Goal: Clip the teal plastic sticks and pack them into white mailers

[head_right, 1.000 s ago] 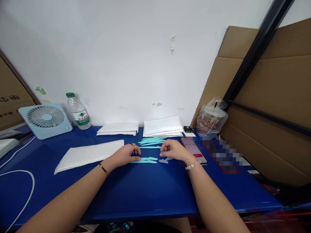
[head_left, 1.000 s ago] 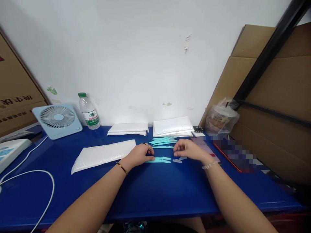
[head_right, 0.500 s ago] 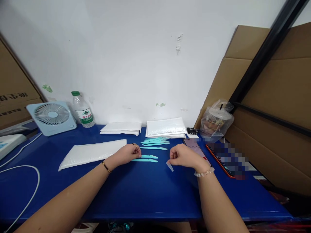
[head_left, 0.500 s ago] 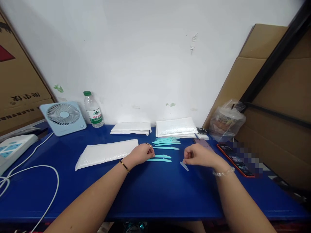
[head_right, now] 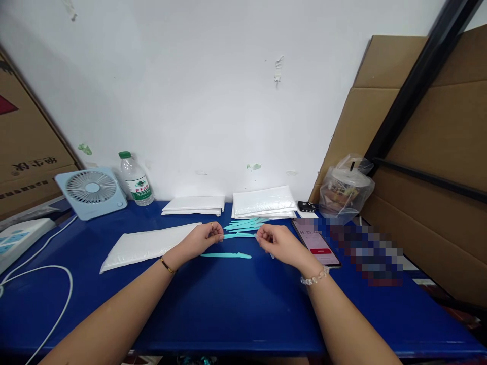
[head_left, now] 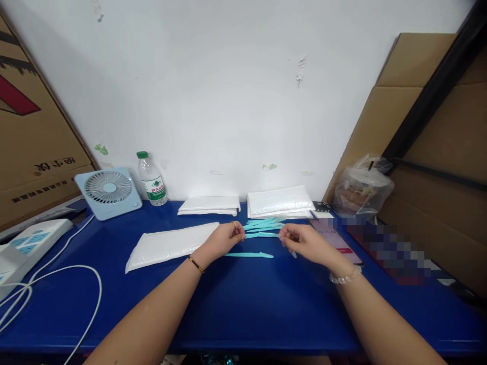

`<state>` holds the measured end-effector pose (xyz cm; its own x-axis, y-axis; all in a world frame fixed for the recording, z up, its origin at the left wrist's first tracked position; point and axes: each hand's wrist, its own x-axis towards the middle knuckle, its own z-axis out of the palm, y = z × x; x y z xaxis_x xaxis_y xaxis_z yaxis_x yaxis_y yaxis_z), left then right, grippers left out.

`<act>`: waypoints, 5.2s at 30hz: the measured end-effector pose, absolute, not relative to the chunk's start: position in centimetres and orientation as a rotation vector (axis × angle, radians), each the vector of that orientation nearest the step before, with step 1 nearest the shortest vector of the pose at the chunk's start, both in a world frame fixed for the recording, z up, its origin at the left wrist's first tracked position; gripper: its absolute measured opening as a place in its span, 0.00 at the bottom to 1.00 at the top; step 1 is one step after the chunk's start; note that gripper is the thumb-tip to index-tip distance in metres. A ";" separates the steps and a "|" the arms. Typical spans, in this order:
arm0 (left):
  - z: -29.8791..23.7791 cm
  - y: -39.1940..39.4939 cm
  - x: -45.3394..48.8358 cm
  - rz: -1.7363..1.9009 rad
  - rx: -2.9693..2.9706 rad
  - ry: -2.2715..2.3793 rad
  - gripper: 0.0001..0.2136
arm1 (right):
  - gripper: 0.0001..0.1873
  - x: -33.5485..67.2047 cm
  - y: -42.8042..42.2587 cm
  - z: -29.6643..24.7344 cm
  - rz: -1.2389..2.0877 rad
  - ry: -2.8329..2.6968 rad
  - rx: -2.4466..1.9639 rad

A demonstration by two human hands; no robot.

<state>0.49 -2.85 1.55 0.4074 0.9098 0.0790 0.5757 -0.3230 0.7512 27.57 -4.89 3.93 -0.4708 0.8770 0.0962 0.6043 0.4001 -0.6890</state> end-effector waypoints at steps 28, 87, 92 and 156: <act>2.1 -4.8 2.3 0.390 2.467 1.274 0.10 | 0.06 29.5 -3.6 2.8 0.403 -2.367 -1.687; 2.2 -4.7 2.2 0.528 1.567 1.004 0.13 | 0.07 24.8 -6.0 3.3 0.293 -2.369 -0.791; 1.6 -4.6 2.4 0.619 1.814 1.096 0.14 | 0.09 25.4 -5.3 2.7 0.386 -2.422 -0.944; 5.9 -4.6 -1.5 1.465 0.265 0.574 0.17 | 0.08 21.6 -11.5 9.4 0.648 -2.467 -1.039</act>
